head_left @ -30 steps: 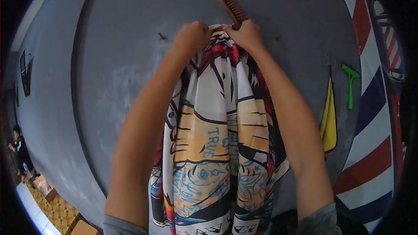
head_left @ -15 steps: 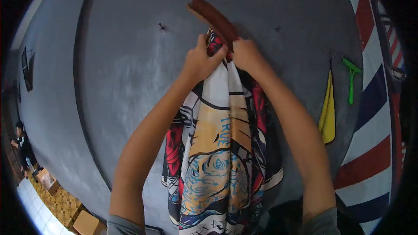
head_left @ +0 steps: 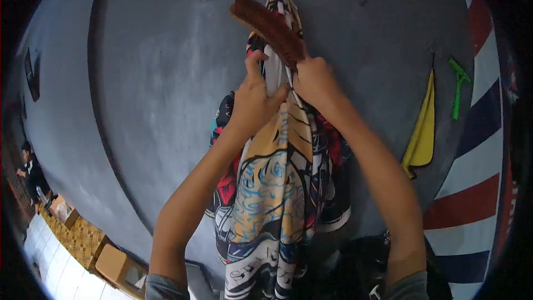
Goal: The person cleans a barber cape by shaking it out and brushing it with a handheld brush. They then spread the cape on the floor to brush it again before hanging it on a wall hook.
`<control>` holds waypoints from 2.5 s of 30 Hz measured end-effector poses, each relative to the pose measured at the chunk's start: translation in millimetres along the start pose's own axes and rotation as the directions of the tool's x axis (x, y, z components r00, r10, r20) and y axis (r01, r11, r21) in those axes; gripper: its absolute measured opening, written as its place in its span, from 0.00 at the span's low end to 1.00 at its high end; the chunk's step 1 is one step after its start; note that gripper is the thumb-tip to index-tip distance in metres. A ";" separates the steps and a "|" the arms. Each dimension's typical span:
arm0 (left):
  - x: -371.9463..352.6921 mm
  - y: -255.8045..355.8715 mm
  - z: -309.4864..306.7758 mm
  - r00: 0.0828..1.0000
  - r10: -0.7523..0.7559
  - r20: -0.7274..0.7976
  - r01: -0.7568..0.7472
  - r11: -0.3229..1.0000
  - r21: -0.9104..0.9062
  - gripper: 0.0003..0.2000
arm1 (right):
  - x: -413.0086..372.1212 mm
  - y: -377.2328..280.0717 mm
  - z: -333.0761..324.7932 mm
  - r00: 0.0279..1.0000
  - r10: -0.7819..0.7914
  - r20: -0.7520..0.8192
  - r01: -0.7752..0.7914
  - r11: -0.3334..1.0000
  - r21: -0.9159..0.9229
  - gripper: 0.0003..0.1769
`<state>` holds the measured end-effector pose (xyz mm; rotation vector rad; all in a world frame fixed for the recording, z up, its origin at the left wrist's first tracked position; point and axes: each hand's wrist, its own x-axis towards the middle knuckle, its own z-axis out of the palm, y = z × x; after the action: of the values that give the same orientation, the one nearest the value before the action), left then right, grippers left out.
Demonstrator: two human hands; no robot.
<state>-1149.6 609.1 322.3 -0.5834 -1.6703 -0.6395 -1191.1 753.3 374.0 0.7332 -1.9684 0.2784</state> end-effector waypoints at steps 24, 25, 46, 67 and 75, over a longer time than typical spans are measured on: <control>-144.3 27.9 -25.8 0.971 -0.098 0.220 0.062 0.984 0.166 0.53 | -138.3 -36.7 -11.9 0.997 -0.021 0.076 0.026 0.998 -0.061 0.27; -148.0 36.8 -28.1 0.949 -0.223 0.222 0.197 0.971 0.136 0.53 | -141.9 -44.4 -10.8 0.996 0.028 0.088 -0.022 0.997 -0.073 0.28; -227.5 60.8 -41.4 0.937 -0.290 0.196 0.244 0.942 0.229 0.41 | -230.0 -81.7 17.6 0.951 0.214 0.223 -0.139 0.940 -0.312 0.23; -408.2 73.3 -17.6 0.704 -0.627 0.334 0.481 0.766 0.427 0.43 | -395.3 -85.3 92.2 0.355 0.354 0.865 -0.336 0.912 -0.235 0.30; -494.0 79.1 -18.5 0.514 -0.728 0.453 0.641 0.677 0.360 0.44 | -460.3 -100.0 100.7 0.315 0.213 0.925 -0.281 0.952 -0.123 0.09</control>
<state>-993.5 635.8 -152.6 0.0789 -2.5444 -0.9575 -1047.8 799.1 -83.6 0.6681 -3.2487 0.0708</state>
